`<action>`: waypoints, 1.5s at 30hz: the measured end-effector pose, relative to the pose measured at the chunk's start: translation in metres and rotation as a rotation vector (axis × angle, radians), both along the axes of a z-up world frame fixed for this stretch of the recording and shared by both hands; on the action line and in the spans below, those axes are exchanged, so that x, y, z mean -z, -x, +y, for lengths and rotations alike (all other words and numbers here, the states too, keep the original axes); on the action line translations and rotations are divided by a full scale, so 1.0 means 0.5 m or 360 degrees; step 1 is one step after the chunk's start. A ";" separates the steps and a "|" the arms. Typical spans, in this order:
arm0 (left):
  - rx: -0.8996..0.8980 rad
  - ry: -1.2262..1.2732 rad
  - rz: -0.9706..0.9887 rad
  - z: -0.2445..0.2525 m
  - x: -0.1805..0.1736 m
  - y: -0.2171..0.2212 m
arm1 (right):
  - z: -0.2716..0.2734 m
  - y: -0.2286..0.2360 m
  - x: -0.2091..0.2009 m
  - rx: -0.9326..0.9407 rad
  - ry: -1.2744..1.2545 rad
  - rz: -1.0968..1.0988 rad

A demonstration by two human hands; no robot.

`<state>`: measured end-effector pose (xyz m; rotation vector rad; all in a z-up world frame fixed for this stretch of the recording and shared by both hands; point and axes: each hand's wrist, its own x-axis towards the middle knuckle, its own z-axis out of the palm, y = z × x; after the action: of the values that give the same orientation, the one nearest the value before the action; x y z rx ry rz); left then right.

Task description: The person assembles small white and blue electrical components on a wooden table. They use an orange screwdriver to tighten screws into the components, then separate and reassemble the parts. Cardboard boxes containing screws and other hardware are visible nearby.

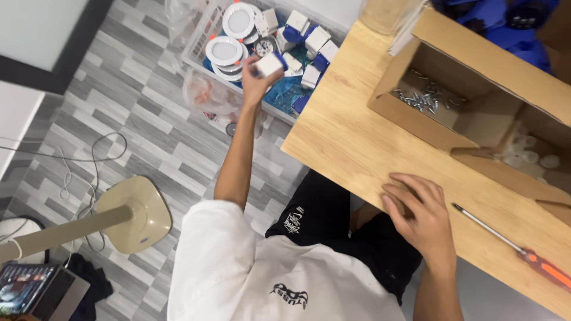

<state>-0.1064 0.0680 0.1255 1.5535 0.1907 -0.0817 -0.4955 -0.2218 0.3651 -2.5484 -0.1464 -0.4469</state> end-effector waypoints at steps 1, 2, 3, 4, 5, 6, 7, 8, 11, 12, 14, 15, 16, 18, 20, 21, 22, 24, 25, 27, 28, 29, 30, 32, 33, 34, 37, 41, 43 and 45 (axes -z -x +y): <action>0.0007 0.0001 -0.0025 0.006 -0.028 0.022 | -0.003 -0.001 0.004 0.0007 0.0001 -0.0025; -0.0084 0.0265 0.0035 0.018 -0.053 0.054 | -0.006 0.002 0.005 0.0001 -0.0043 -0.0045; -0.0172 0.0529 0.0095 0.031 -0.078 0.086 | -0.008 0.004 0.006 -0.0006 -0.0087 -0.0066; -0.0171 0.0529 0.0073 0.045 -0.108 0.109 | -0.012 0.007 0.007 -0.0009 -0.0088 -0.0087; -0.0161 0.0743 0.0039 0.059 -0.136 0.132 | -0.016 0.009 0.008 -0.0036 -0.0126 -0.0064; -0.0151 0.0956 0.0008 0.073 -0.164 0.158 | -0.020 0.012 0.008 -0.0065 -0.0163 -0.0036; -0.0151 0.0956 -0.0009 0.083 -0.183 0.183 | -0.019 0.015 0.002 -0.0071 -0.0164 -0.0052; -0.0139 0.0891 -0.0097 0.092 -0.202 0.205 | -0.018 0.017 -0.002 -0.0061 -0.0237 -0.0024; 0.0003 0.0689 -0.0399 0.077 -0.308 0.292 | -0.021 0.020 -0.005 -0.0064 -0.0337 -0.0036; 0.0123 0.0551 -0.0595 0.064 -0.348 0.329 | -0.024 0.023 -0.003 -0.0079 -0.0361 -0.0056; 0.0324 0.0366 -0.0794 0.030 -0.409 0.372 | -0.026 0.027 -0.004 -0.0073 -0.0385 -0.0073; 0.0520 0.0179 -0.0985 0.013 -0.438 0.394 | -0.027 0.028 -0.004 -0.0069 -0.0407 -0.0082; 0.0532 0.0184 -0.0987 -0.018 -0.451 0.413 | -0.032 0.029 0.002 -0.0056 -0.0405 -0.0085; 0.0934 0.0257 -0.1137 -0.083 -0.475 0.450 | -0.044 0.035 0.014 -0.0123 -0.0634 -0.0189; 0.1073 0.0284 -0.1134 -0.144 -0.485 0.492 | -0.046 0.045 0.021 -0.0092 -0.0841 -0.0251; 0.1185 0.0297 -0.1131 -0.177 -0.489 0.514 | -0.051 0.052 0.026 -0.0092 -0.1051 -0.0313; 0.1238 0.0329 -0.1122 -0.197 -0.491 0.528 | -0.050 0.062 0.022 -0.0033 -0.1038 -0.0323; 0.1406 0.0260 -0.1124 -0.236 -0.489 0.566 | -0.052 0.090 0.019 -0.0122 -0.1240 -0.0334; 0.1459 0.0291 -0.1103 -0.253 -0.486 0.576 | -0.050 0.101 0.013 -0.0059 -0.1233 -0.0338; 0.1546 0.0255 -0.1147 -0.280 -0.483 0.594 | -0.044 0.114 0.002 -0.0089 -0.1212 -0.0351; 0.1583 0.0279 -0.1140 -0.289 -0.488 0.600 | -0.048 0.124 -0.006 -0.0046 -0.1203 -0.0357; 0.1613 0.0281 -0.1158 -0.297 -0.495 0.606 | -0.051 0.133 -0.015 -0.0001 -0.0985 -0.0401; 0.1633 0.0279 -0.1175 -0.301 -0.501 0.612 | -0.053 0.140 -0.024 0.0033 -0.0767 -0.0432; 0.1667 0.0276 -0.1187 -0.312 -0.491 0.618 | -0.068 0.151 -0.017 0.0084 -0.0732 -0.0424; 0.1676 0.0253 -0.1207 -0.315 -0.487 0.620 | -0.074 0.154 -0.014 0.0104 -0.0704 -0.0418; 0.1687 0.0261 -0.1209 -0.319 -0.484 0.620 | -0.077 0.154 -0.008 0.0115 -0.0699 -0.0421; 0.1701 0.0231 -0.1239 -0.326 -0.479 0.619 | -0.082 0.154 0.003 0.0112 -0.0710 -0.0463; 0.1733 0.0221 -0.1259 -0.323 -0.484 0.616 | -0.078 0.156 -0.003 0.0088 -0.0728 -0.0501; 0.1733 0.0221 -0.1279 -0.321 -0.492 0.613 | -0.078 0.152 -0.007 0.0080 -0.0723 -0.0512; 0.1689 0.0210 -0.1261 -0.321 -0.498 0.620 | -0.077 0.154 -0.005 0.0089 -0.0720 -0.0527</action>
<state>-0.4162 -0.0926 0.3745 1.2977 -1.2442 -0.2898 -0.5727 -0.2602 0.3676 -2.0267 -0.0822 -0.8218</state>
